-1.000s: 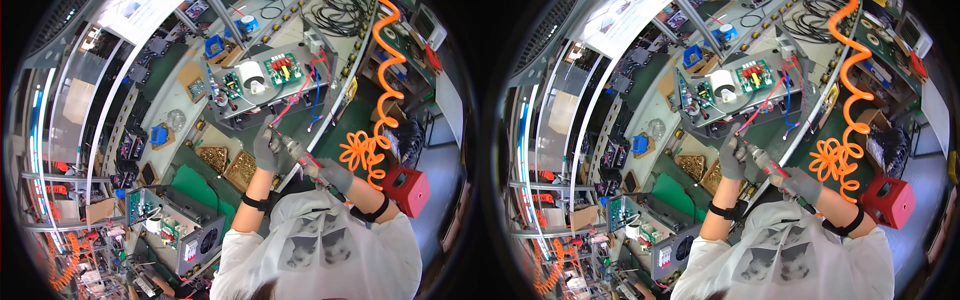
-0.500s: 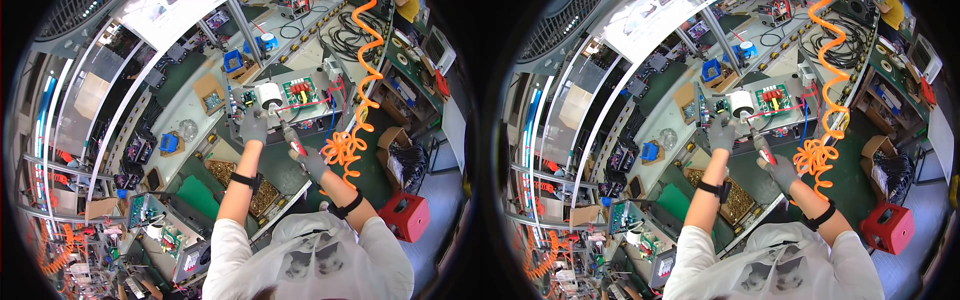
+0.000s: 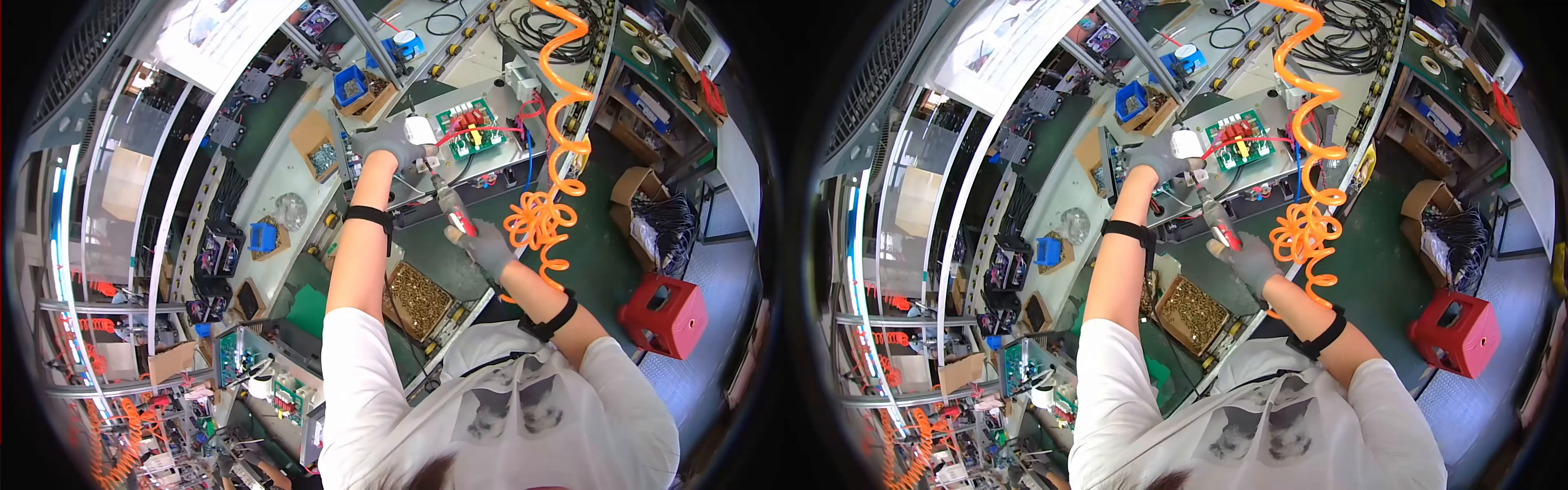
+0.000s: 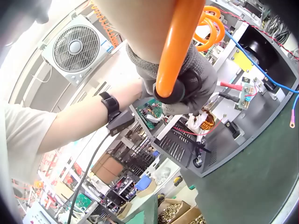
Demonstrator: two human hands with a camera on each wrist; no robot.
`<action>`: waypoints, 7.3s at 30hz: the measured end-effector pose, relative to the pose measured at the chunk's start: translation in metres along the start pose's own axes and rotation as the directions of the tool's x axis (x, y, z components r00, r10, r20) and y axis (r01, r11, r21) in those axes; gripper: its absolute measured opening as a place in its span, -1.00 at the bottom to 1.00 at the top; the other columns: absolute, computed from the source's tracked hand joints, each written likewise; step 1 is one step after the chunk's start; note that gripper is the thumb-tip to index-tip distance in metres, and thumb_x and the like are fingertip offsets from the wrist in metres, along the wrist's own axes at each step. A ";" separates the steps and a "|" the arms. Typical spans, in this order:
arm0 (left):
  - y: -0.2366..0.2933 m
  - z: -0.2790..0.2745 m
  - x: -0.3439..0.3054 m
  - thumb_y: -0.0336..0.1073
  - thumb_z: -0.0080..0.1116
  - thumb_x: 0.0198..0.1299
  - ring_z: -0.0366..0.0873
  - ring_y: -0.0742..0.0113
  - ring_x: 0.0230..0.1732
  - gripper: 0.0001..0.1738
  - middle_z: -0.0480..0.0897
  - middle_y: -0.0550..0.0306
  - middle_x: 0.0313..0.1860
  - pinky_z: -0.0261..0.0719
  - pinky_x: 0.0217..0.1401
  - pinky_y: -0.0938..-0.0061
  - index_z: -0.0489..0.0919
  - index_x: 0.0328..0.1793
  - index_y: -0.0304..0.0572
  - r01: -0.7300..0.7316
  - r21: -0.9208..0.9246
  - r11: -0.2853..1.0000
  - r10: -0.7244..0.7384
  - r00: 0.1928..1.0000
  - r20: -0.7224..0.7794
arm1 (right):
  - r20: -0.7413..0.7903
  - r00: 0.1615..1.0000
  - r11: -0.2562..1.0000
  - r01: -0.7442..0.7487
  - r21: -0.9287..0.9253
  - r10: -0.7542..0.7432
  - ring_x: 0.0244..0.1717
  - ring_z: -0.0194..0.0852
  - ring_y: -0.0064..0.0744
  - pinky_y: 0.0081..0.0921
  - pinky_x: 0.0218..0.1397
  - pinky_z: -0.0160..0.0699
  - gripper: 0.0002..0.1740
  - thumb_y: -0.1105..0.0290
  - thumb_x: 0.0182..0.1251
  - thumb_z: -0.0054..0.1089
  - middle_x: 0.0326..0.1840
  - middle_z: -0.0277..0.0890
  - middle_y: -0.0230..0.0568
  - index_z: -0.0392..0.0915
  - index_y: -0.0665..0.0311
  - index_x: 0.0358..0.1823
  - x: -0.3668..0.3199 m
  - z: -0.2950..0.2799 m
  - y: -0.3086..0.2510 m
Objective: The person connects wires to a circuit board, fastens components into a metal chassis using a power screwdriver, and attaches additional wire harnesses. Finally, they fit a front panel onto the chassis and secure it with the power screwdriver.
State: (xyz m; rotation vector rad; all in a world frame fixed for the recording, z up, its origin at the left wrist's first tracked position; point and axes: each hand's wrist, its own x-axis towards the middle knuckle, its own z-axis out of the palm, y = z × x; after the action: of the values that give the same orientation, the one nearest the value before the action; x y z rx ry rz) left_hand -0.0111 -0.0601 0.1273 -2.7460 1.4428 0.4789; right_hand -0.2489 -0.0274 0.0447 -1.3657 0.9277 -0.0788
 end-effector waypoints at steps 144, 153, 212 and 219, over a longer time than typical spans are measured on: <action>0.144 -0.027 0.012 0.17 -0.13 0.29 0.11 0.60 -0.61 -0.34 0.26 0.40 -0.56 0.05 -0.56 0.71 0.42 0.20 -0.31 -0.216 -0.928 -0.305 -0.716 0.694 0.074 | 0.915 0.370 0.341 0.890 -0.301 -0.158 -0.31 0.57 0.00 -0.29 -0.18 0.49 -0.35 0.07 -0.26 0.48 -0.37 0.57 0.00 0.53 0.28 -0.11 0.284 -0.268 -0.305; 0.106 -0.036 0.002 0.17 -0.09 0.23 0.16 0.43 -0.43 -0.18 0.31 0.31 -0.44 0.16 -0.32 0.53 0.28 0.34 -0.47 -0.255 -0.919 -0.301 -0.736 0.675 0.053 | 0.916 0.387 0.403 0.858 -0.317 -0.103 -0.44 0.56 -0.16 -0.37 -0.27 0.51 -0.36 0.07 -0.23 0.48 -0.45 0.54 -0.06 0.52 0.33 -0.13 0.351 -0.240 -0.309; 0.161 0.019 0.064 -0.25 0.05 0.15 0.63 -0.09 -0.26 -0.29 0.24 -0.52 0.32 0.59 -0.13 0.19 0.16 0.42 -0.31 0.662 -0.601 0.448 -0.807 0.589 0.047 | 0.992 -0.079 0.004 0.997 0.079 0.102 -0.32 0.57 -0.07 -0.26 -0.21 0.51 -0.48 0.01 -0.23 0.42 -0.41 0.56 -0.16 0.53 0.16 -0.26 0.411 -0.102 -0.259; 0.161 0.027 0.071 -0.33 0.05 0.16 0.65 0.14 -0.34 -0.30 0.18 -0.53 0.35 0.60 -0.20 0.38 0.15 0.43 -0.38 0.474 -0.860 0.189 -0.876 0.477 0.071 | 0.972 -0.117 0.025 0.993 0.114 0.205 -0.36 0.55 -0.08 -0.23 -0.26 0.50 -0.42 0.07 -0.31 0.45 -0.46 0.53 -0.19 0.57 0.08 -0.14 0.416 -0.060 -0.274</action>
State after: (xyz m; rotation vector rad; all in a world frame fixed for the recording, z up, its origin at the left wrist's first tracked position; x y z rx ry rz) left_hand -0.1106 -0.2063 0.1046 -3.9352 -0.5705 0.5147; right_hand 0.1127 -0.3749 0.0681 -2.2966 -1.3702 0.6521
